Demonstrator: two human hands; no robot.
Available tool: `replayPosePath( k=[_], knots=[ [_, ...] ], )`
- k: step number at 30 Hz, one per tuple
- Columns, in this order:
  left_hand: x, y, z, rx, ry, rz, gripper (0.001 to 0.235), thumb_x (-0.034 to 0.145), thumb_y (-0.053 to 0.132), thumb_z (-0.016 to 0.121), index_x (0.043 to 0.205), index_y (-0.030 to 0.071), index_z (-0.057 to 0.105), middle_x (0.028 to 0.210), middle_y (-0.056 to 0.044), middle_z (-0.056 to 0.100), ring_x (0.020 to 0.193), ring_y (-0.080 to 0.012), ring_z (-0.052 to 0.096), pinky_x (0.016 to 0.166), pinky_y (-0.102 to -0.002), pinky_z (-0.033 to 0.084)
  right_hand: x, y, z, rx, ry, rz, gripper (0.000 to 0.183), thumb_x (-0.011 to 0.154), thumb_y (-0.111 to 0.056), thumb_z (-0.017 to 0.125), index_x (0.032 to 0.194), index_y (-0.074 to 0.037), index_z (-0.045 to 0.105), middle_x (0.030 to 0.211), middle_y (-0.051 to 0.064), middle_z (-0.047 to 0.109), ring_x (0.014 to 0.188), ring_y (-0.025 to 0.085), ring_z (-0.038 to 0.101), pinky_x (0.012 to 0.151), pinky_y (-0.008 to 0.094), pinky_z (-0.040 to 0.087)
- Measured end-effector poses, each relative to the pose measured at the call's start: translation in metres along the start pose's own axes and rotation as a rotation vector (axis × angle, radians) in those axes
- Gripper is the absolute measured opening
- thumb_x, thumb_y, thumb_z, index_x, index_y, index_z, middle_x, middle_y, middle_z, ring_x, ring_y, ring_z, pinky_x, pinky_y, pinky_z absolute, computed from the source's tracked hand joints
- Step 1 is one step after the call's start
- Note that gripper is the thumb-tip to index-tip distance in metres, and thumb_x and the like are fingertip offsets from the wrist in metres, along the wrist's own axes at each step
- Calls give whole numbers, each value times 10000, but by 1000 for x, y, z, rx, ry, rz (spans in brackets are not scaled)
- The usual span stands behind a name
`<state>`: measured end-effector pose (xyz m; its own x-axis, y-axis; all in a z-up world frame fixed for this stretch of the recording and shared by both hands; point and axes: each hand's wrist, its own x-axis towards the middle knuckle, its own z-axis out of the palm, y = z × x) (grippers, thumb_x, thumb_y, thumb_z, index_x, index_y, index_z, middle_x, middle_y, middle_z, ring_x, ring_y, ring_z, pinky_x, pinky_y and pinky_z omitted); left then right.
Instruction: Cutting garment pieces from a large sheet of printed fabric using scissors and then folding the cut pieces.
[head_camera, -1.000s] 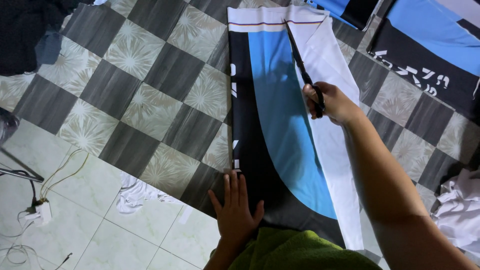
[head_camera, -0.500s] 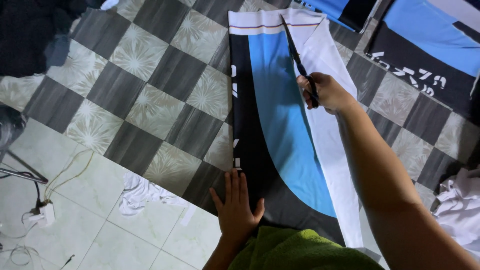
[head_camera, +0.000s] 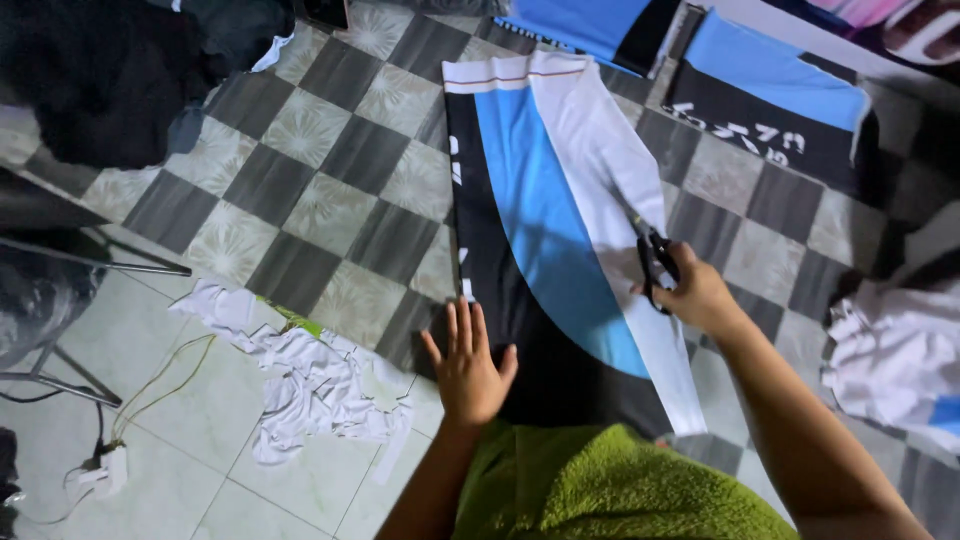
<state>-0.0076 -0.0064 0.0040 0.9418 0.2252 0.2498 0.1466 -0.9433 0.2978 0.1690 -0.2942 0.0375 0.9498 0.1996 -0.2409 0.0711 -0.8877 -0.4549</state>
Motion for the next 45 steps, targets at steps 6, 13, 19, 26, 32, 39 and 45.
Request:
replayPosePath(
  k=[6, 13, 19, 26, 32, 39, 45],
  knots=[
    [-5, 3, -12, 4, -60, -6, 758, 740, 418, 644, 1363, 31, 455, 1451, -197, 397, 1370, -349, 325, 1001, -742, 136, -57, 21, -14, -139, -119, 22, 745, 646, -423, 759, 1240, -117, 430, 934, 272, 677, 938, 459, 646, 849, 527, 511],
    [-6, -23, -14, 19, -176, -19, 650, 773, 239, 554, 1386, 62, 425, 1472, -155, 380, 1396, -346, 286, 1002, -748, 188, -81, 87, -17, 148, -9, 62, 748, 694, -459, 725, 1291, -114, 437, 1004, 340, 619, 988, 522, 577, 857, 575, 460],
    [-33, -13, -5, -76, 32, -369, 757, 740, 251, 661, 1434, 151, 376, 1507, -188, 274, 1400, -388, 236, 976, -734, 270, -105, 106, -4, 265, 132, 58, 635, 753, -481, 736, 1255, -167, 508, 1008, 230, 632, 991, 424, 601, 822, 512, 474],
    [-101, -15, 31, -1005, 71, -925, 836, 902, 440, 627, 1476, 68, 145, 1482, -267, 177, 1411, -350, 160, 1106, -556, 172, -152, 86, 23, 145, -84, -138, 675, 670, -433, 744, 1221, -147, 479, 978, 200, 660, 901, 409, 647, 807, 515, 502],
    [-115, -43, 14, -990, -26, -833, 494, 854, 428, 711, 1155, 50, 608, 1158, -188, 609, 1161, -301, 544, 968, -460, 425, -173, 55, -8, -80, -205, -45, 644, 675, -398, 754, 1213, -189, 469, 987, 176, 690, 965, 389, 655, 862, 485, 511],
    [-94, -148, -13, -815, 199, -771, 397, 849, 424, 712, 1021, 70, 665, 988, -161, 625, 976, -290, 580, 873, -398, 450, -138, 71, -3, 40, -71, -92, 618, 668, -365, 747, 1182, -136, 494, 882, 242, 672, 894, 449, 646, 792, 524, 509],
    [0, -270, -72, -265, 325, -468, 109, 860, 260, 730, 893, 158, 712, 819, -78, 658, 876, -288, 628, 810, -384, 472, -80, 39, -3, 93, 61, -168, 587, 739, -398, 721, 1131, -14, 512, 801, 354, 607, 843, 543, 595, 740, 593, 448]
  ],
)
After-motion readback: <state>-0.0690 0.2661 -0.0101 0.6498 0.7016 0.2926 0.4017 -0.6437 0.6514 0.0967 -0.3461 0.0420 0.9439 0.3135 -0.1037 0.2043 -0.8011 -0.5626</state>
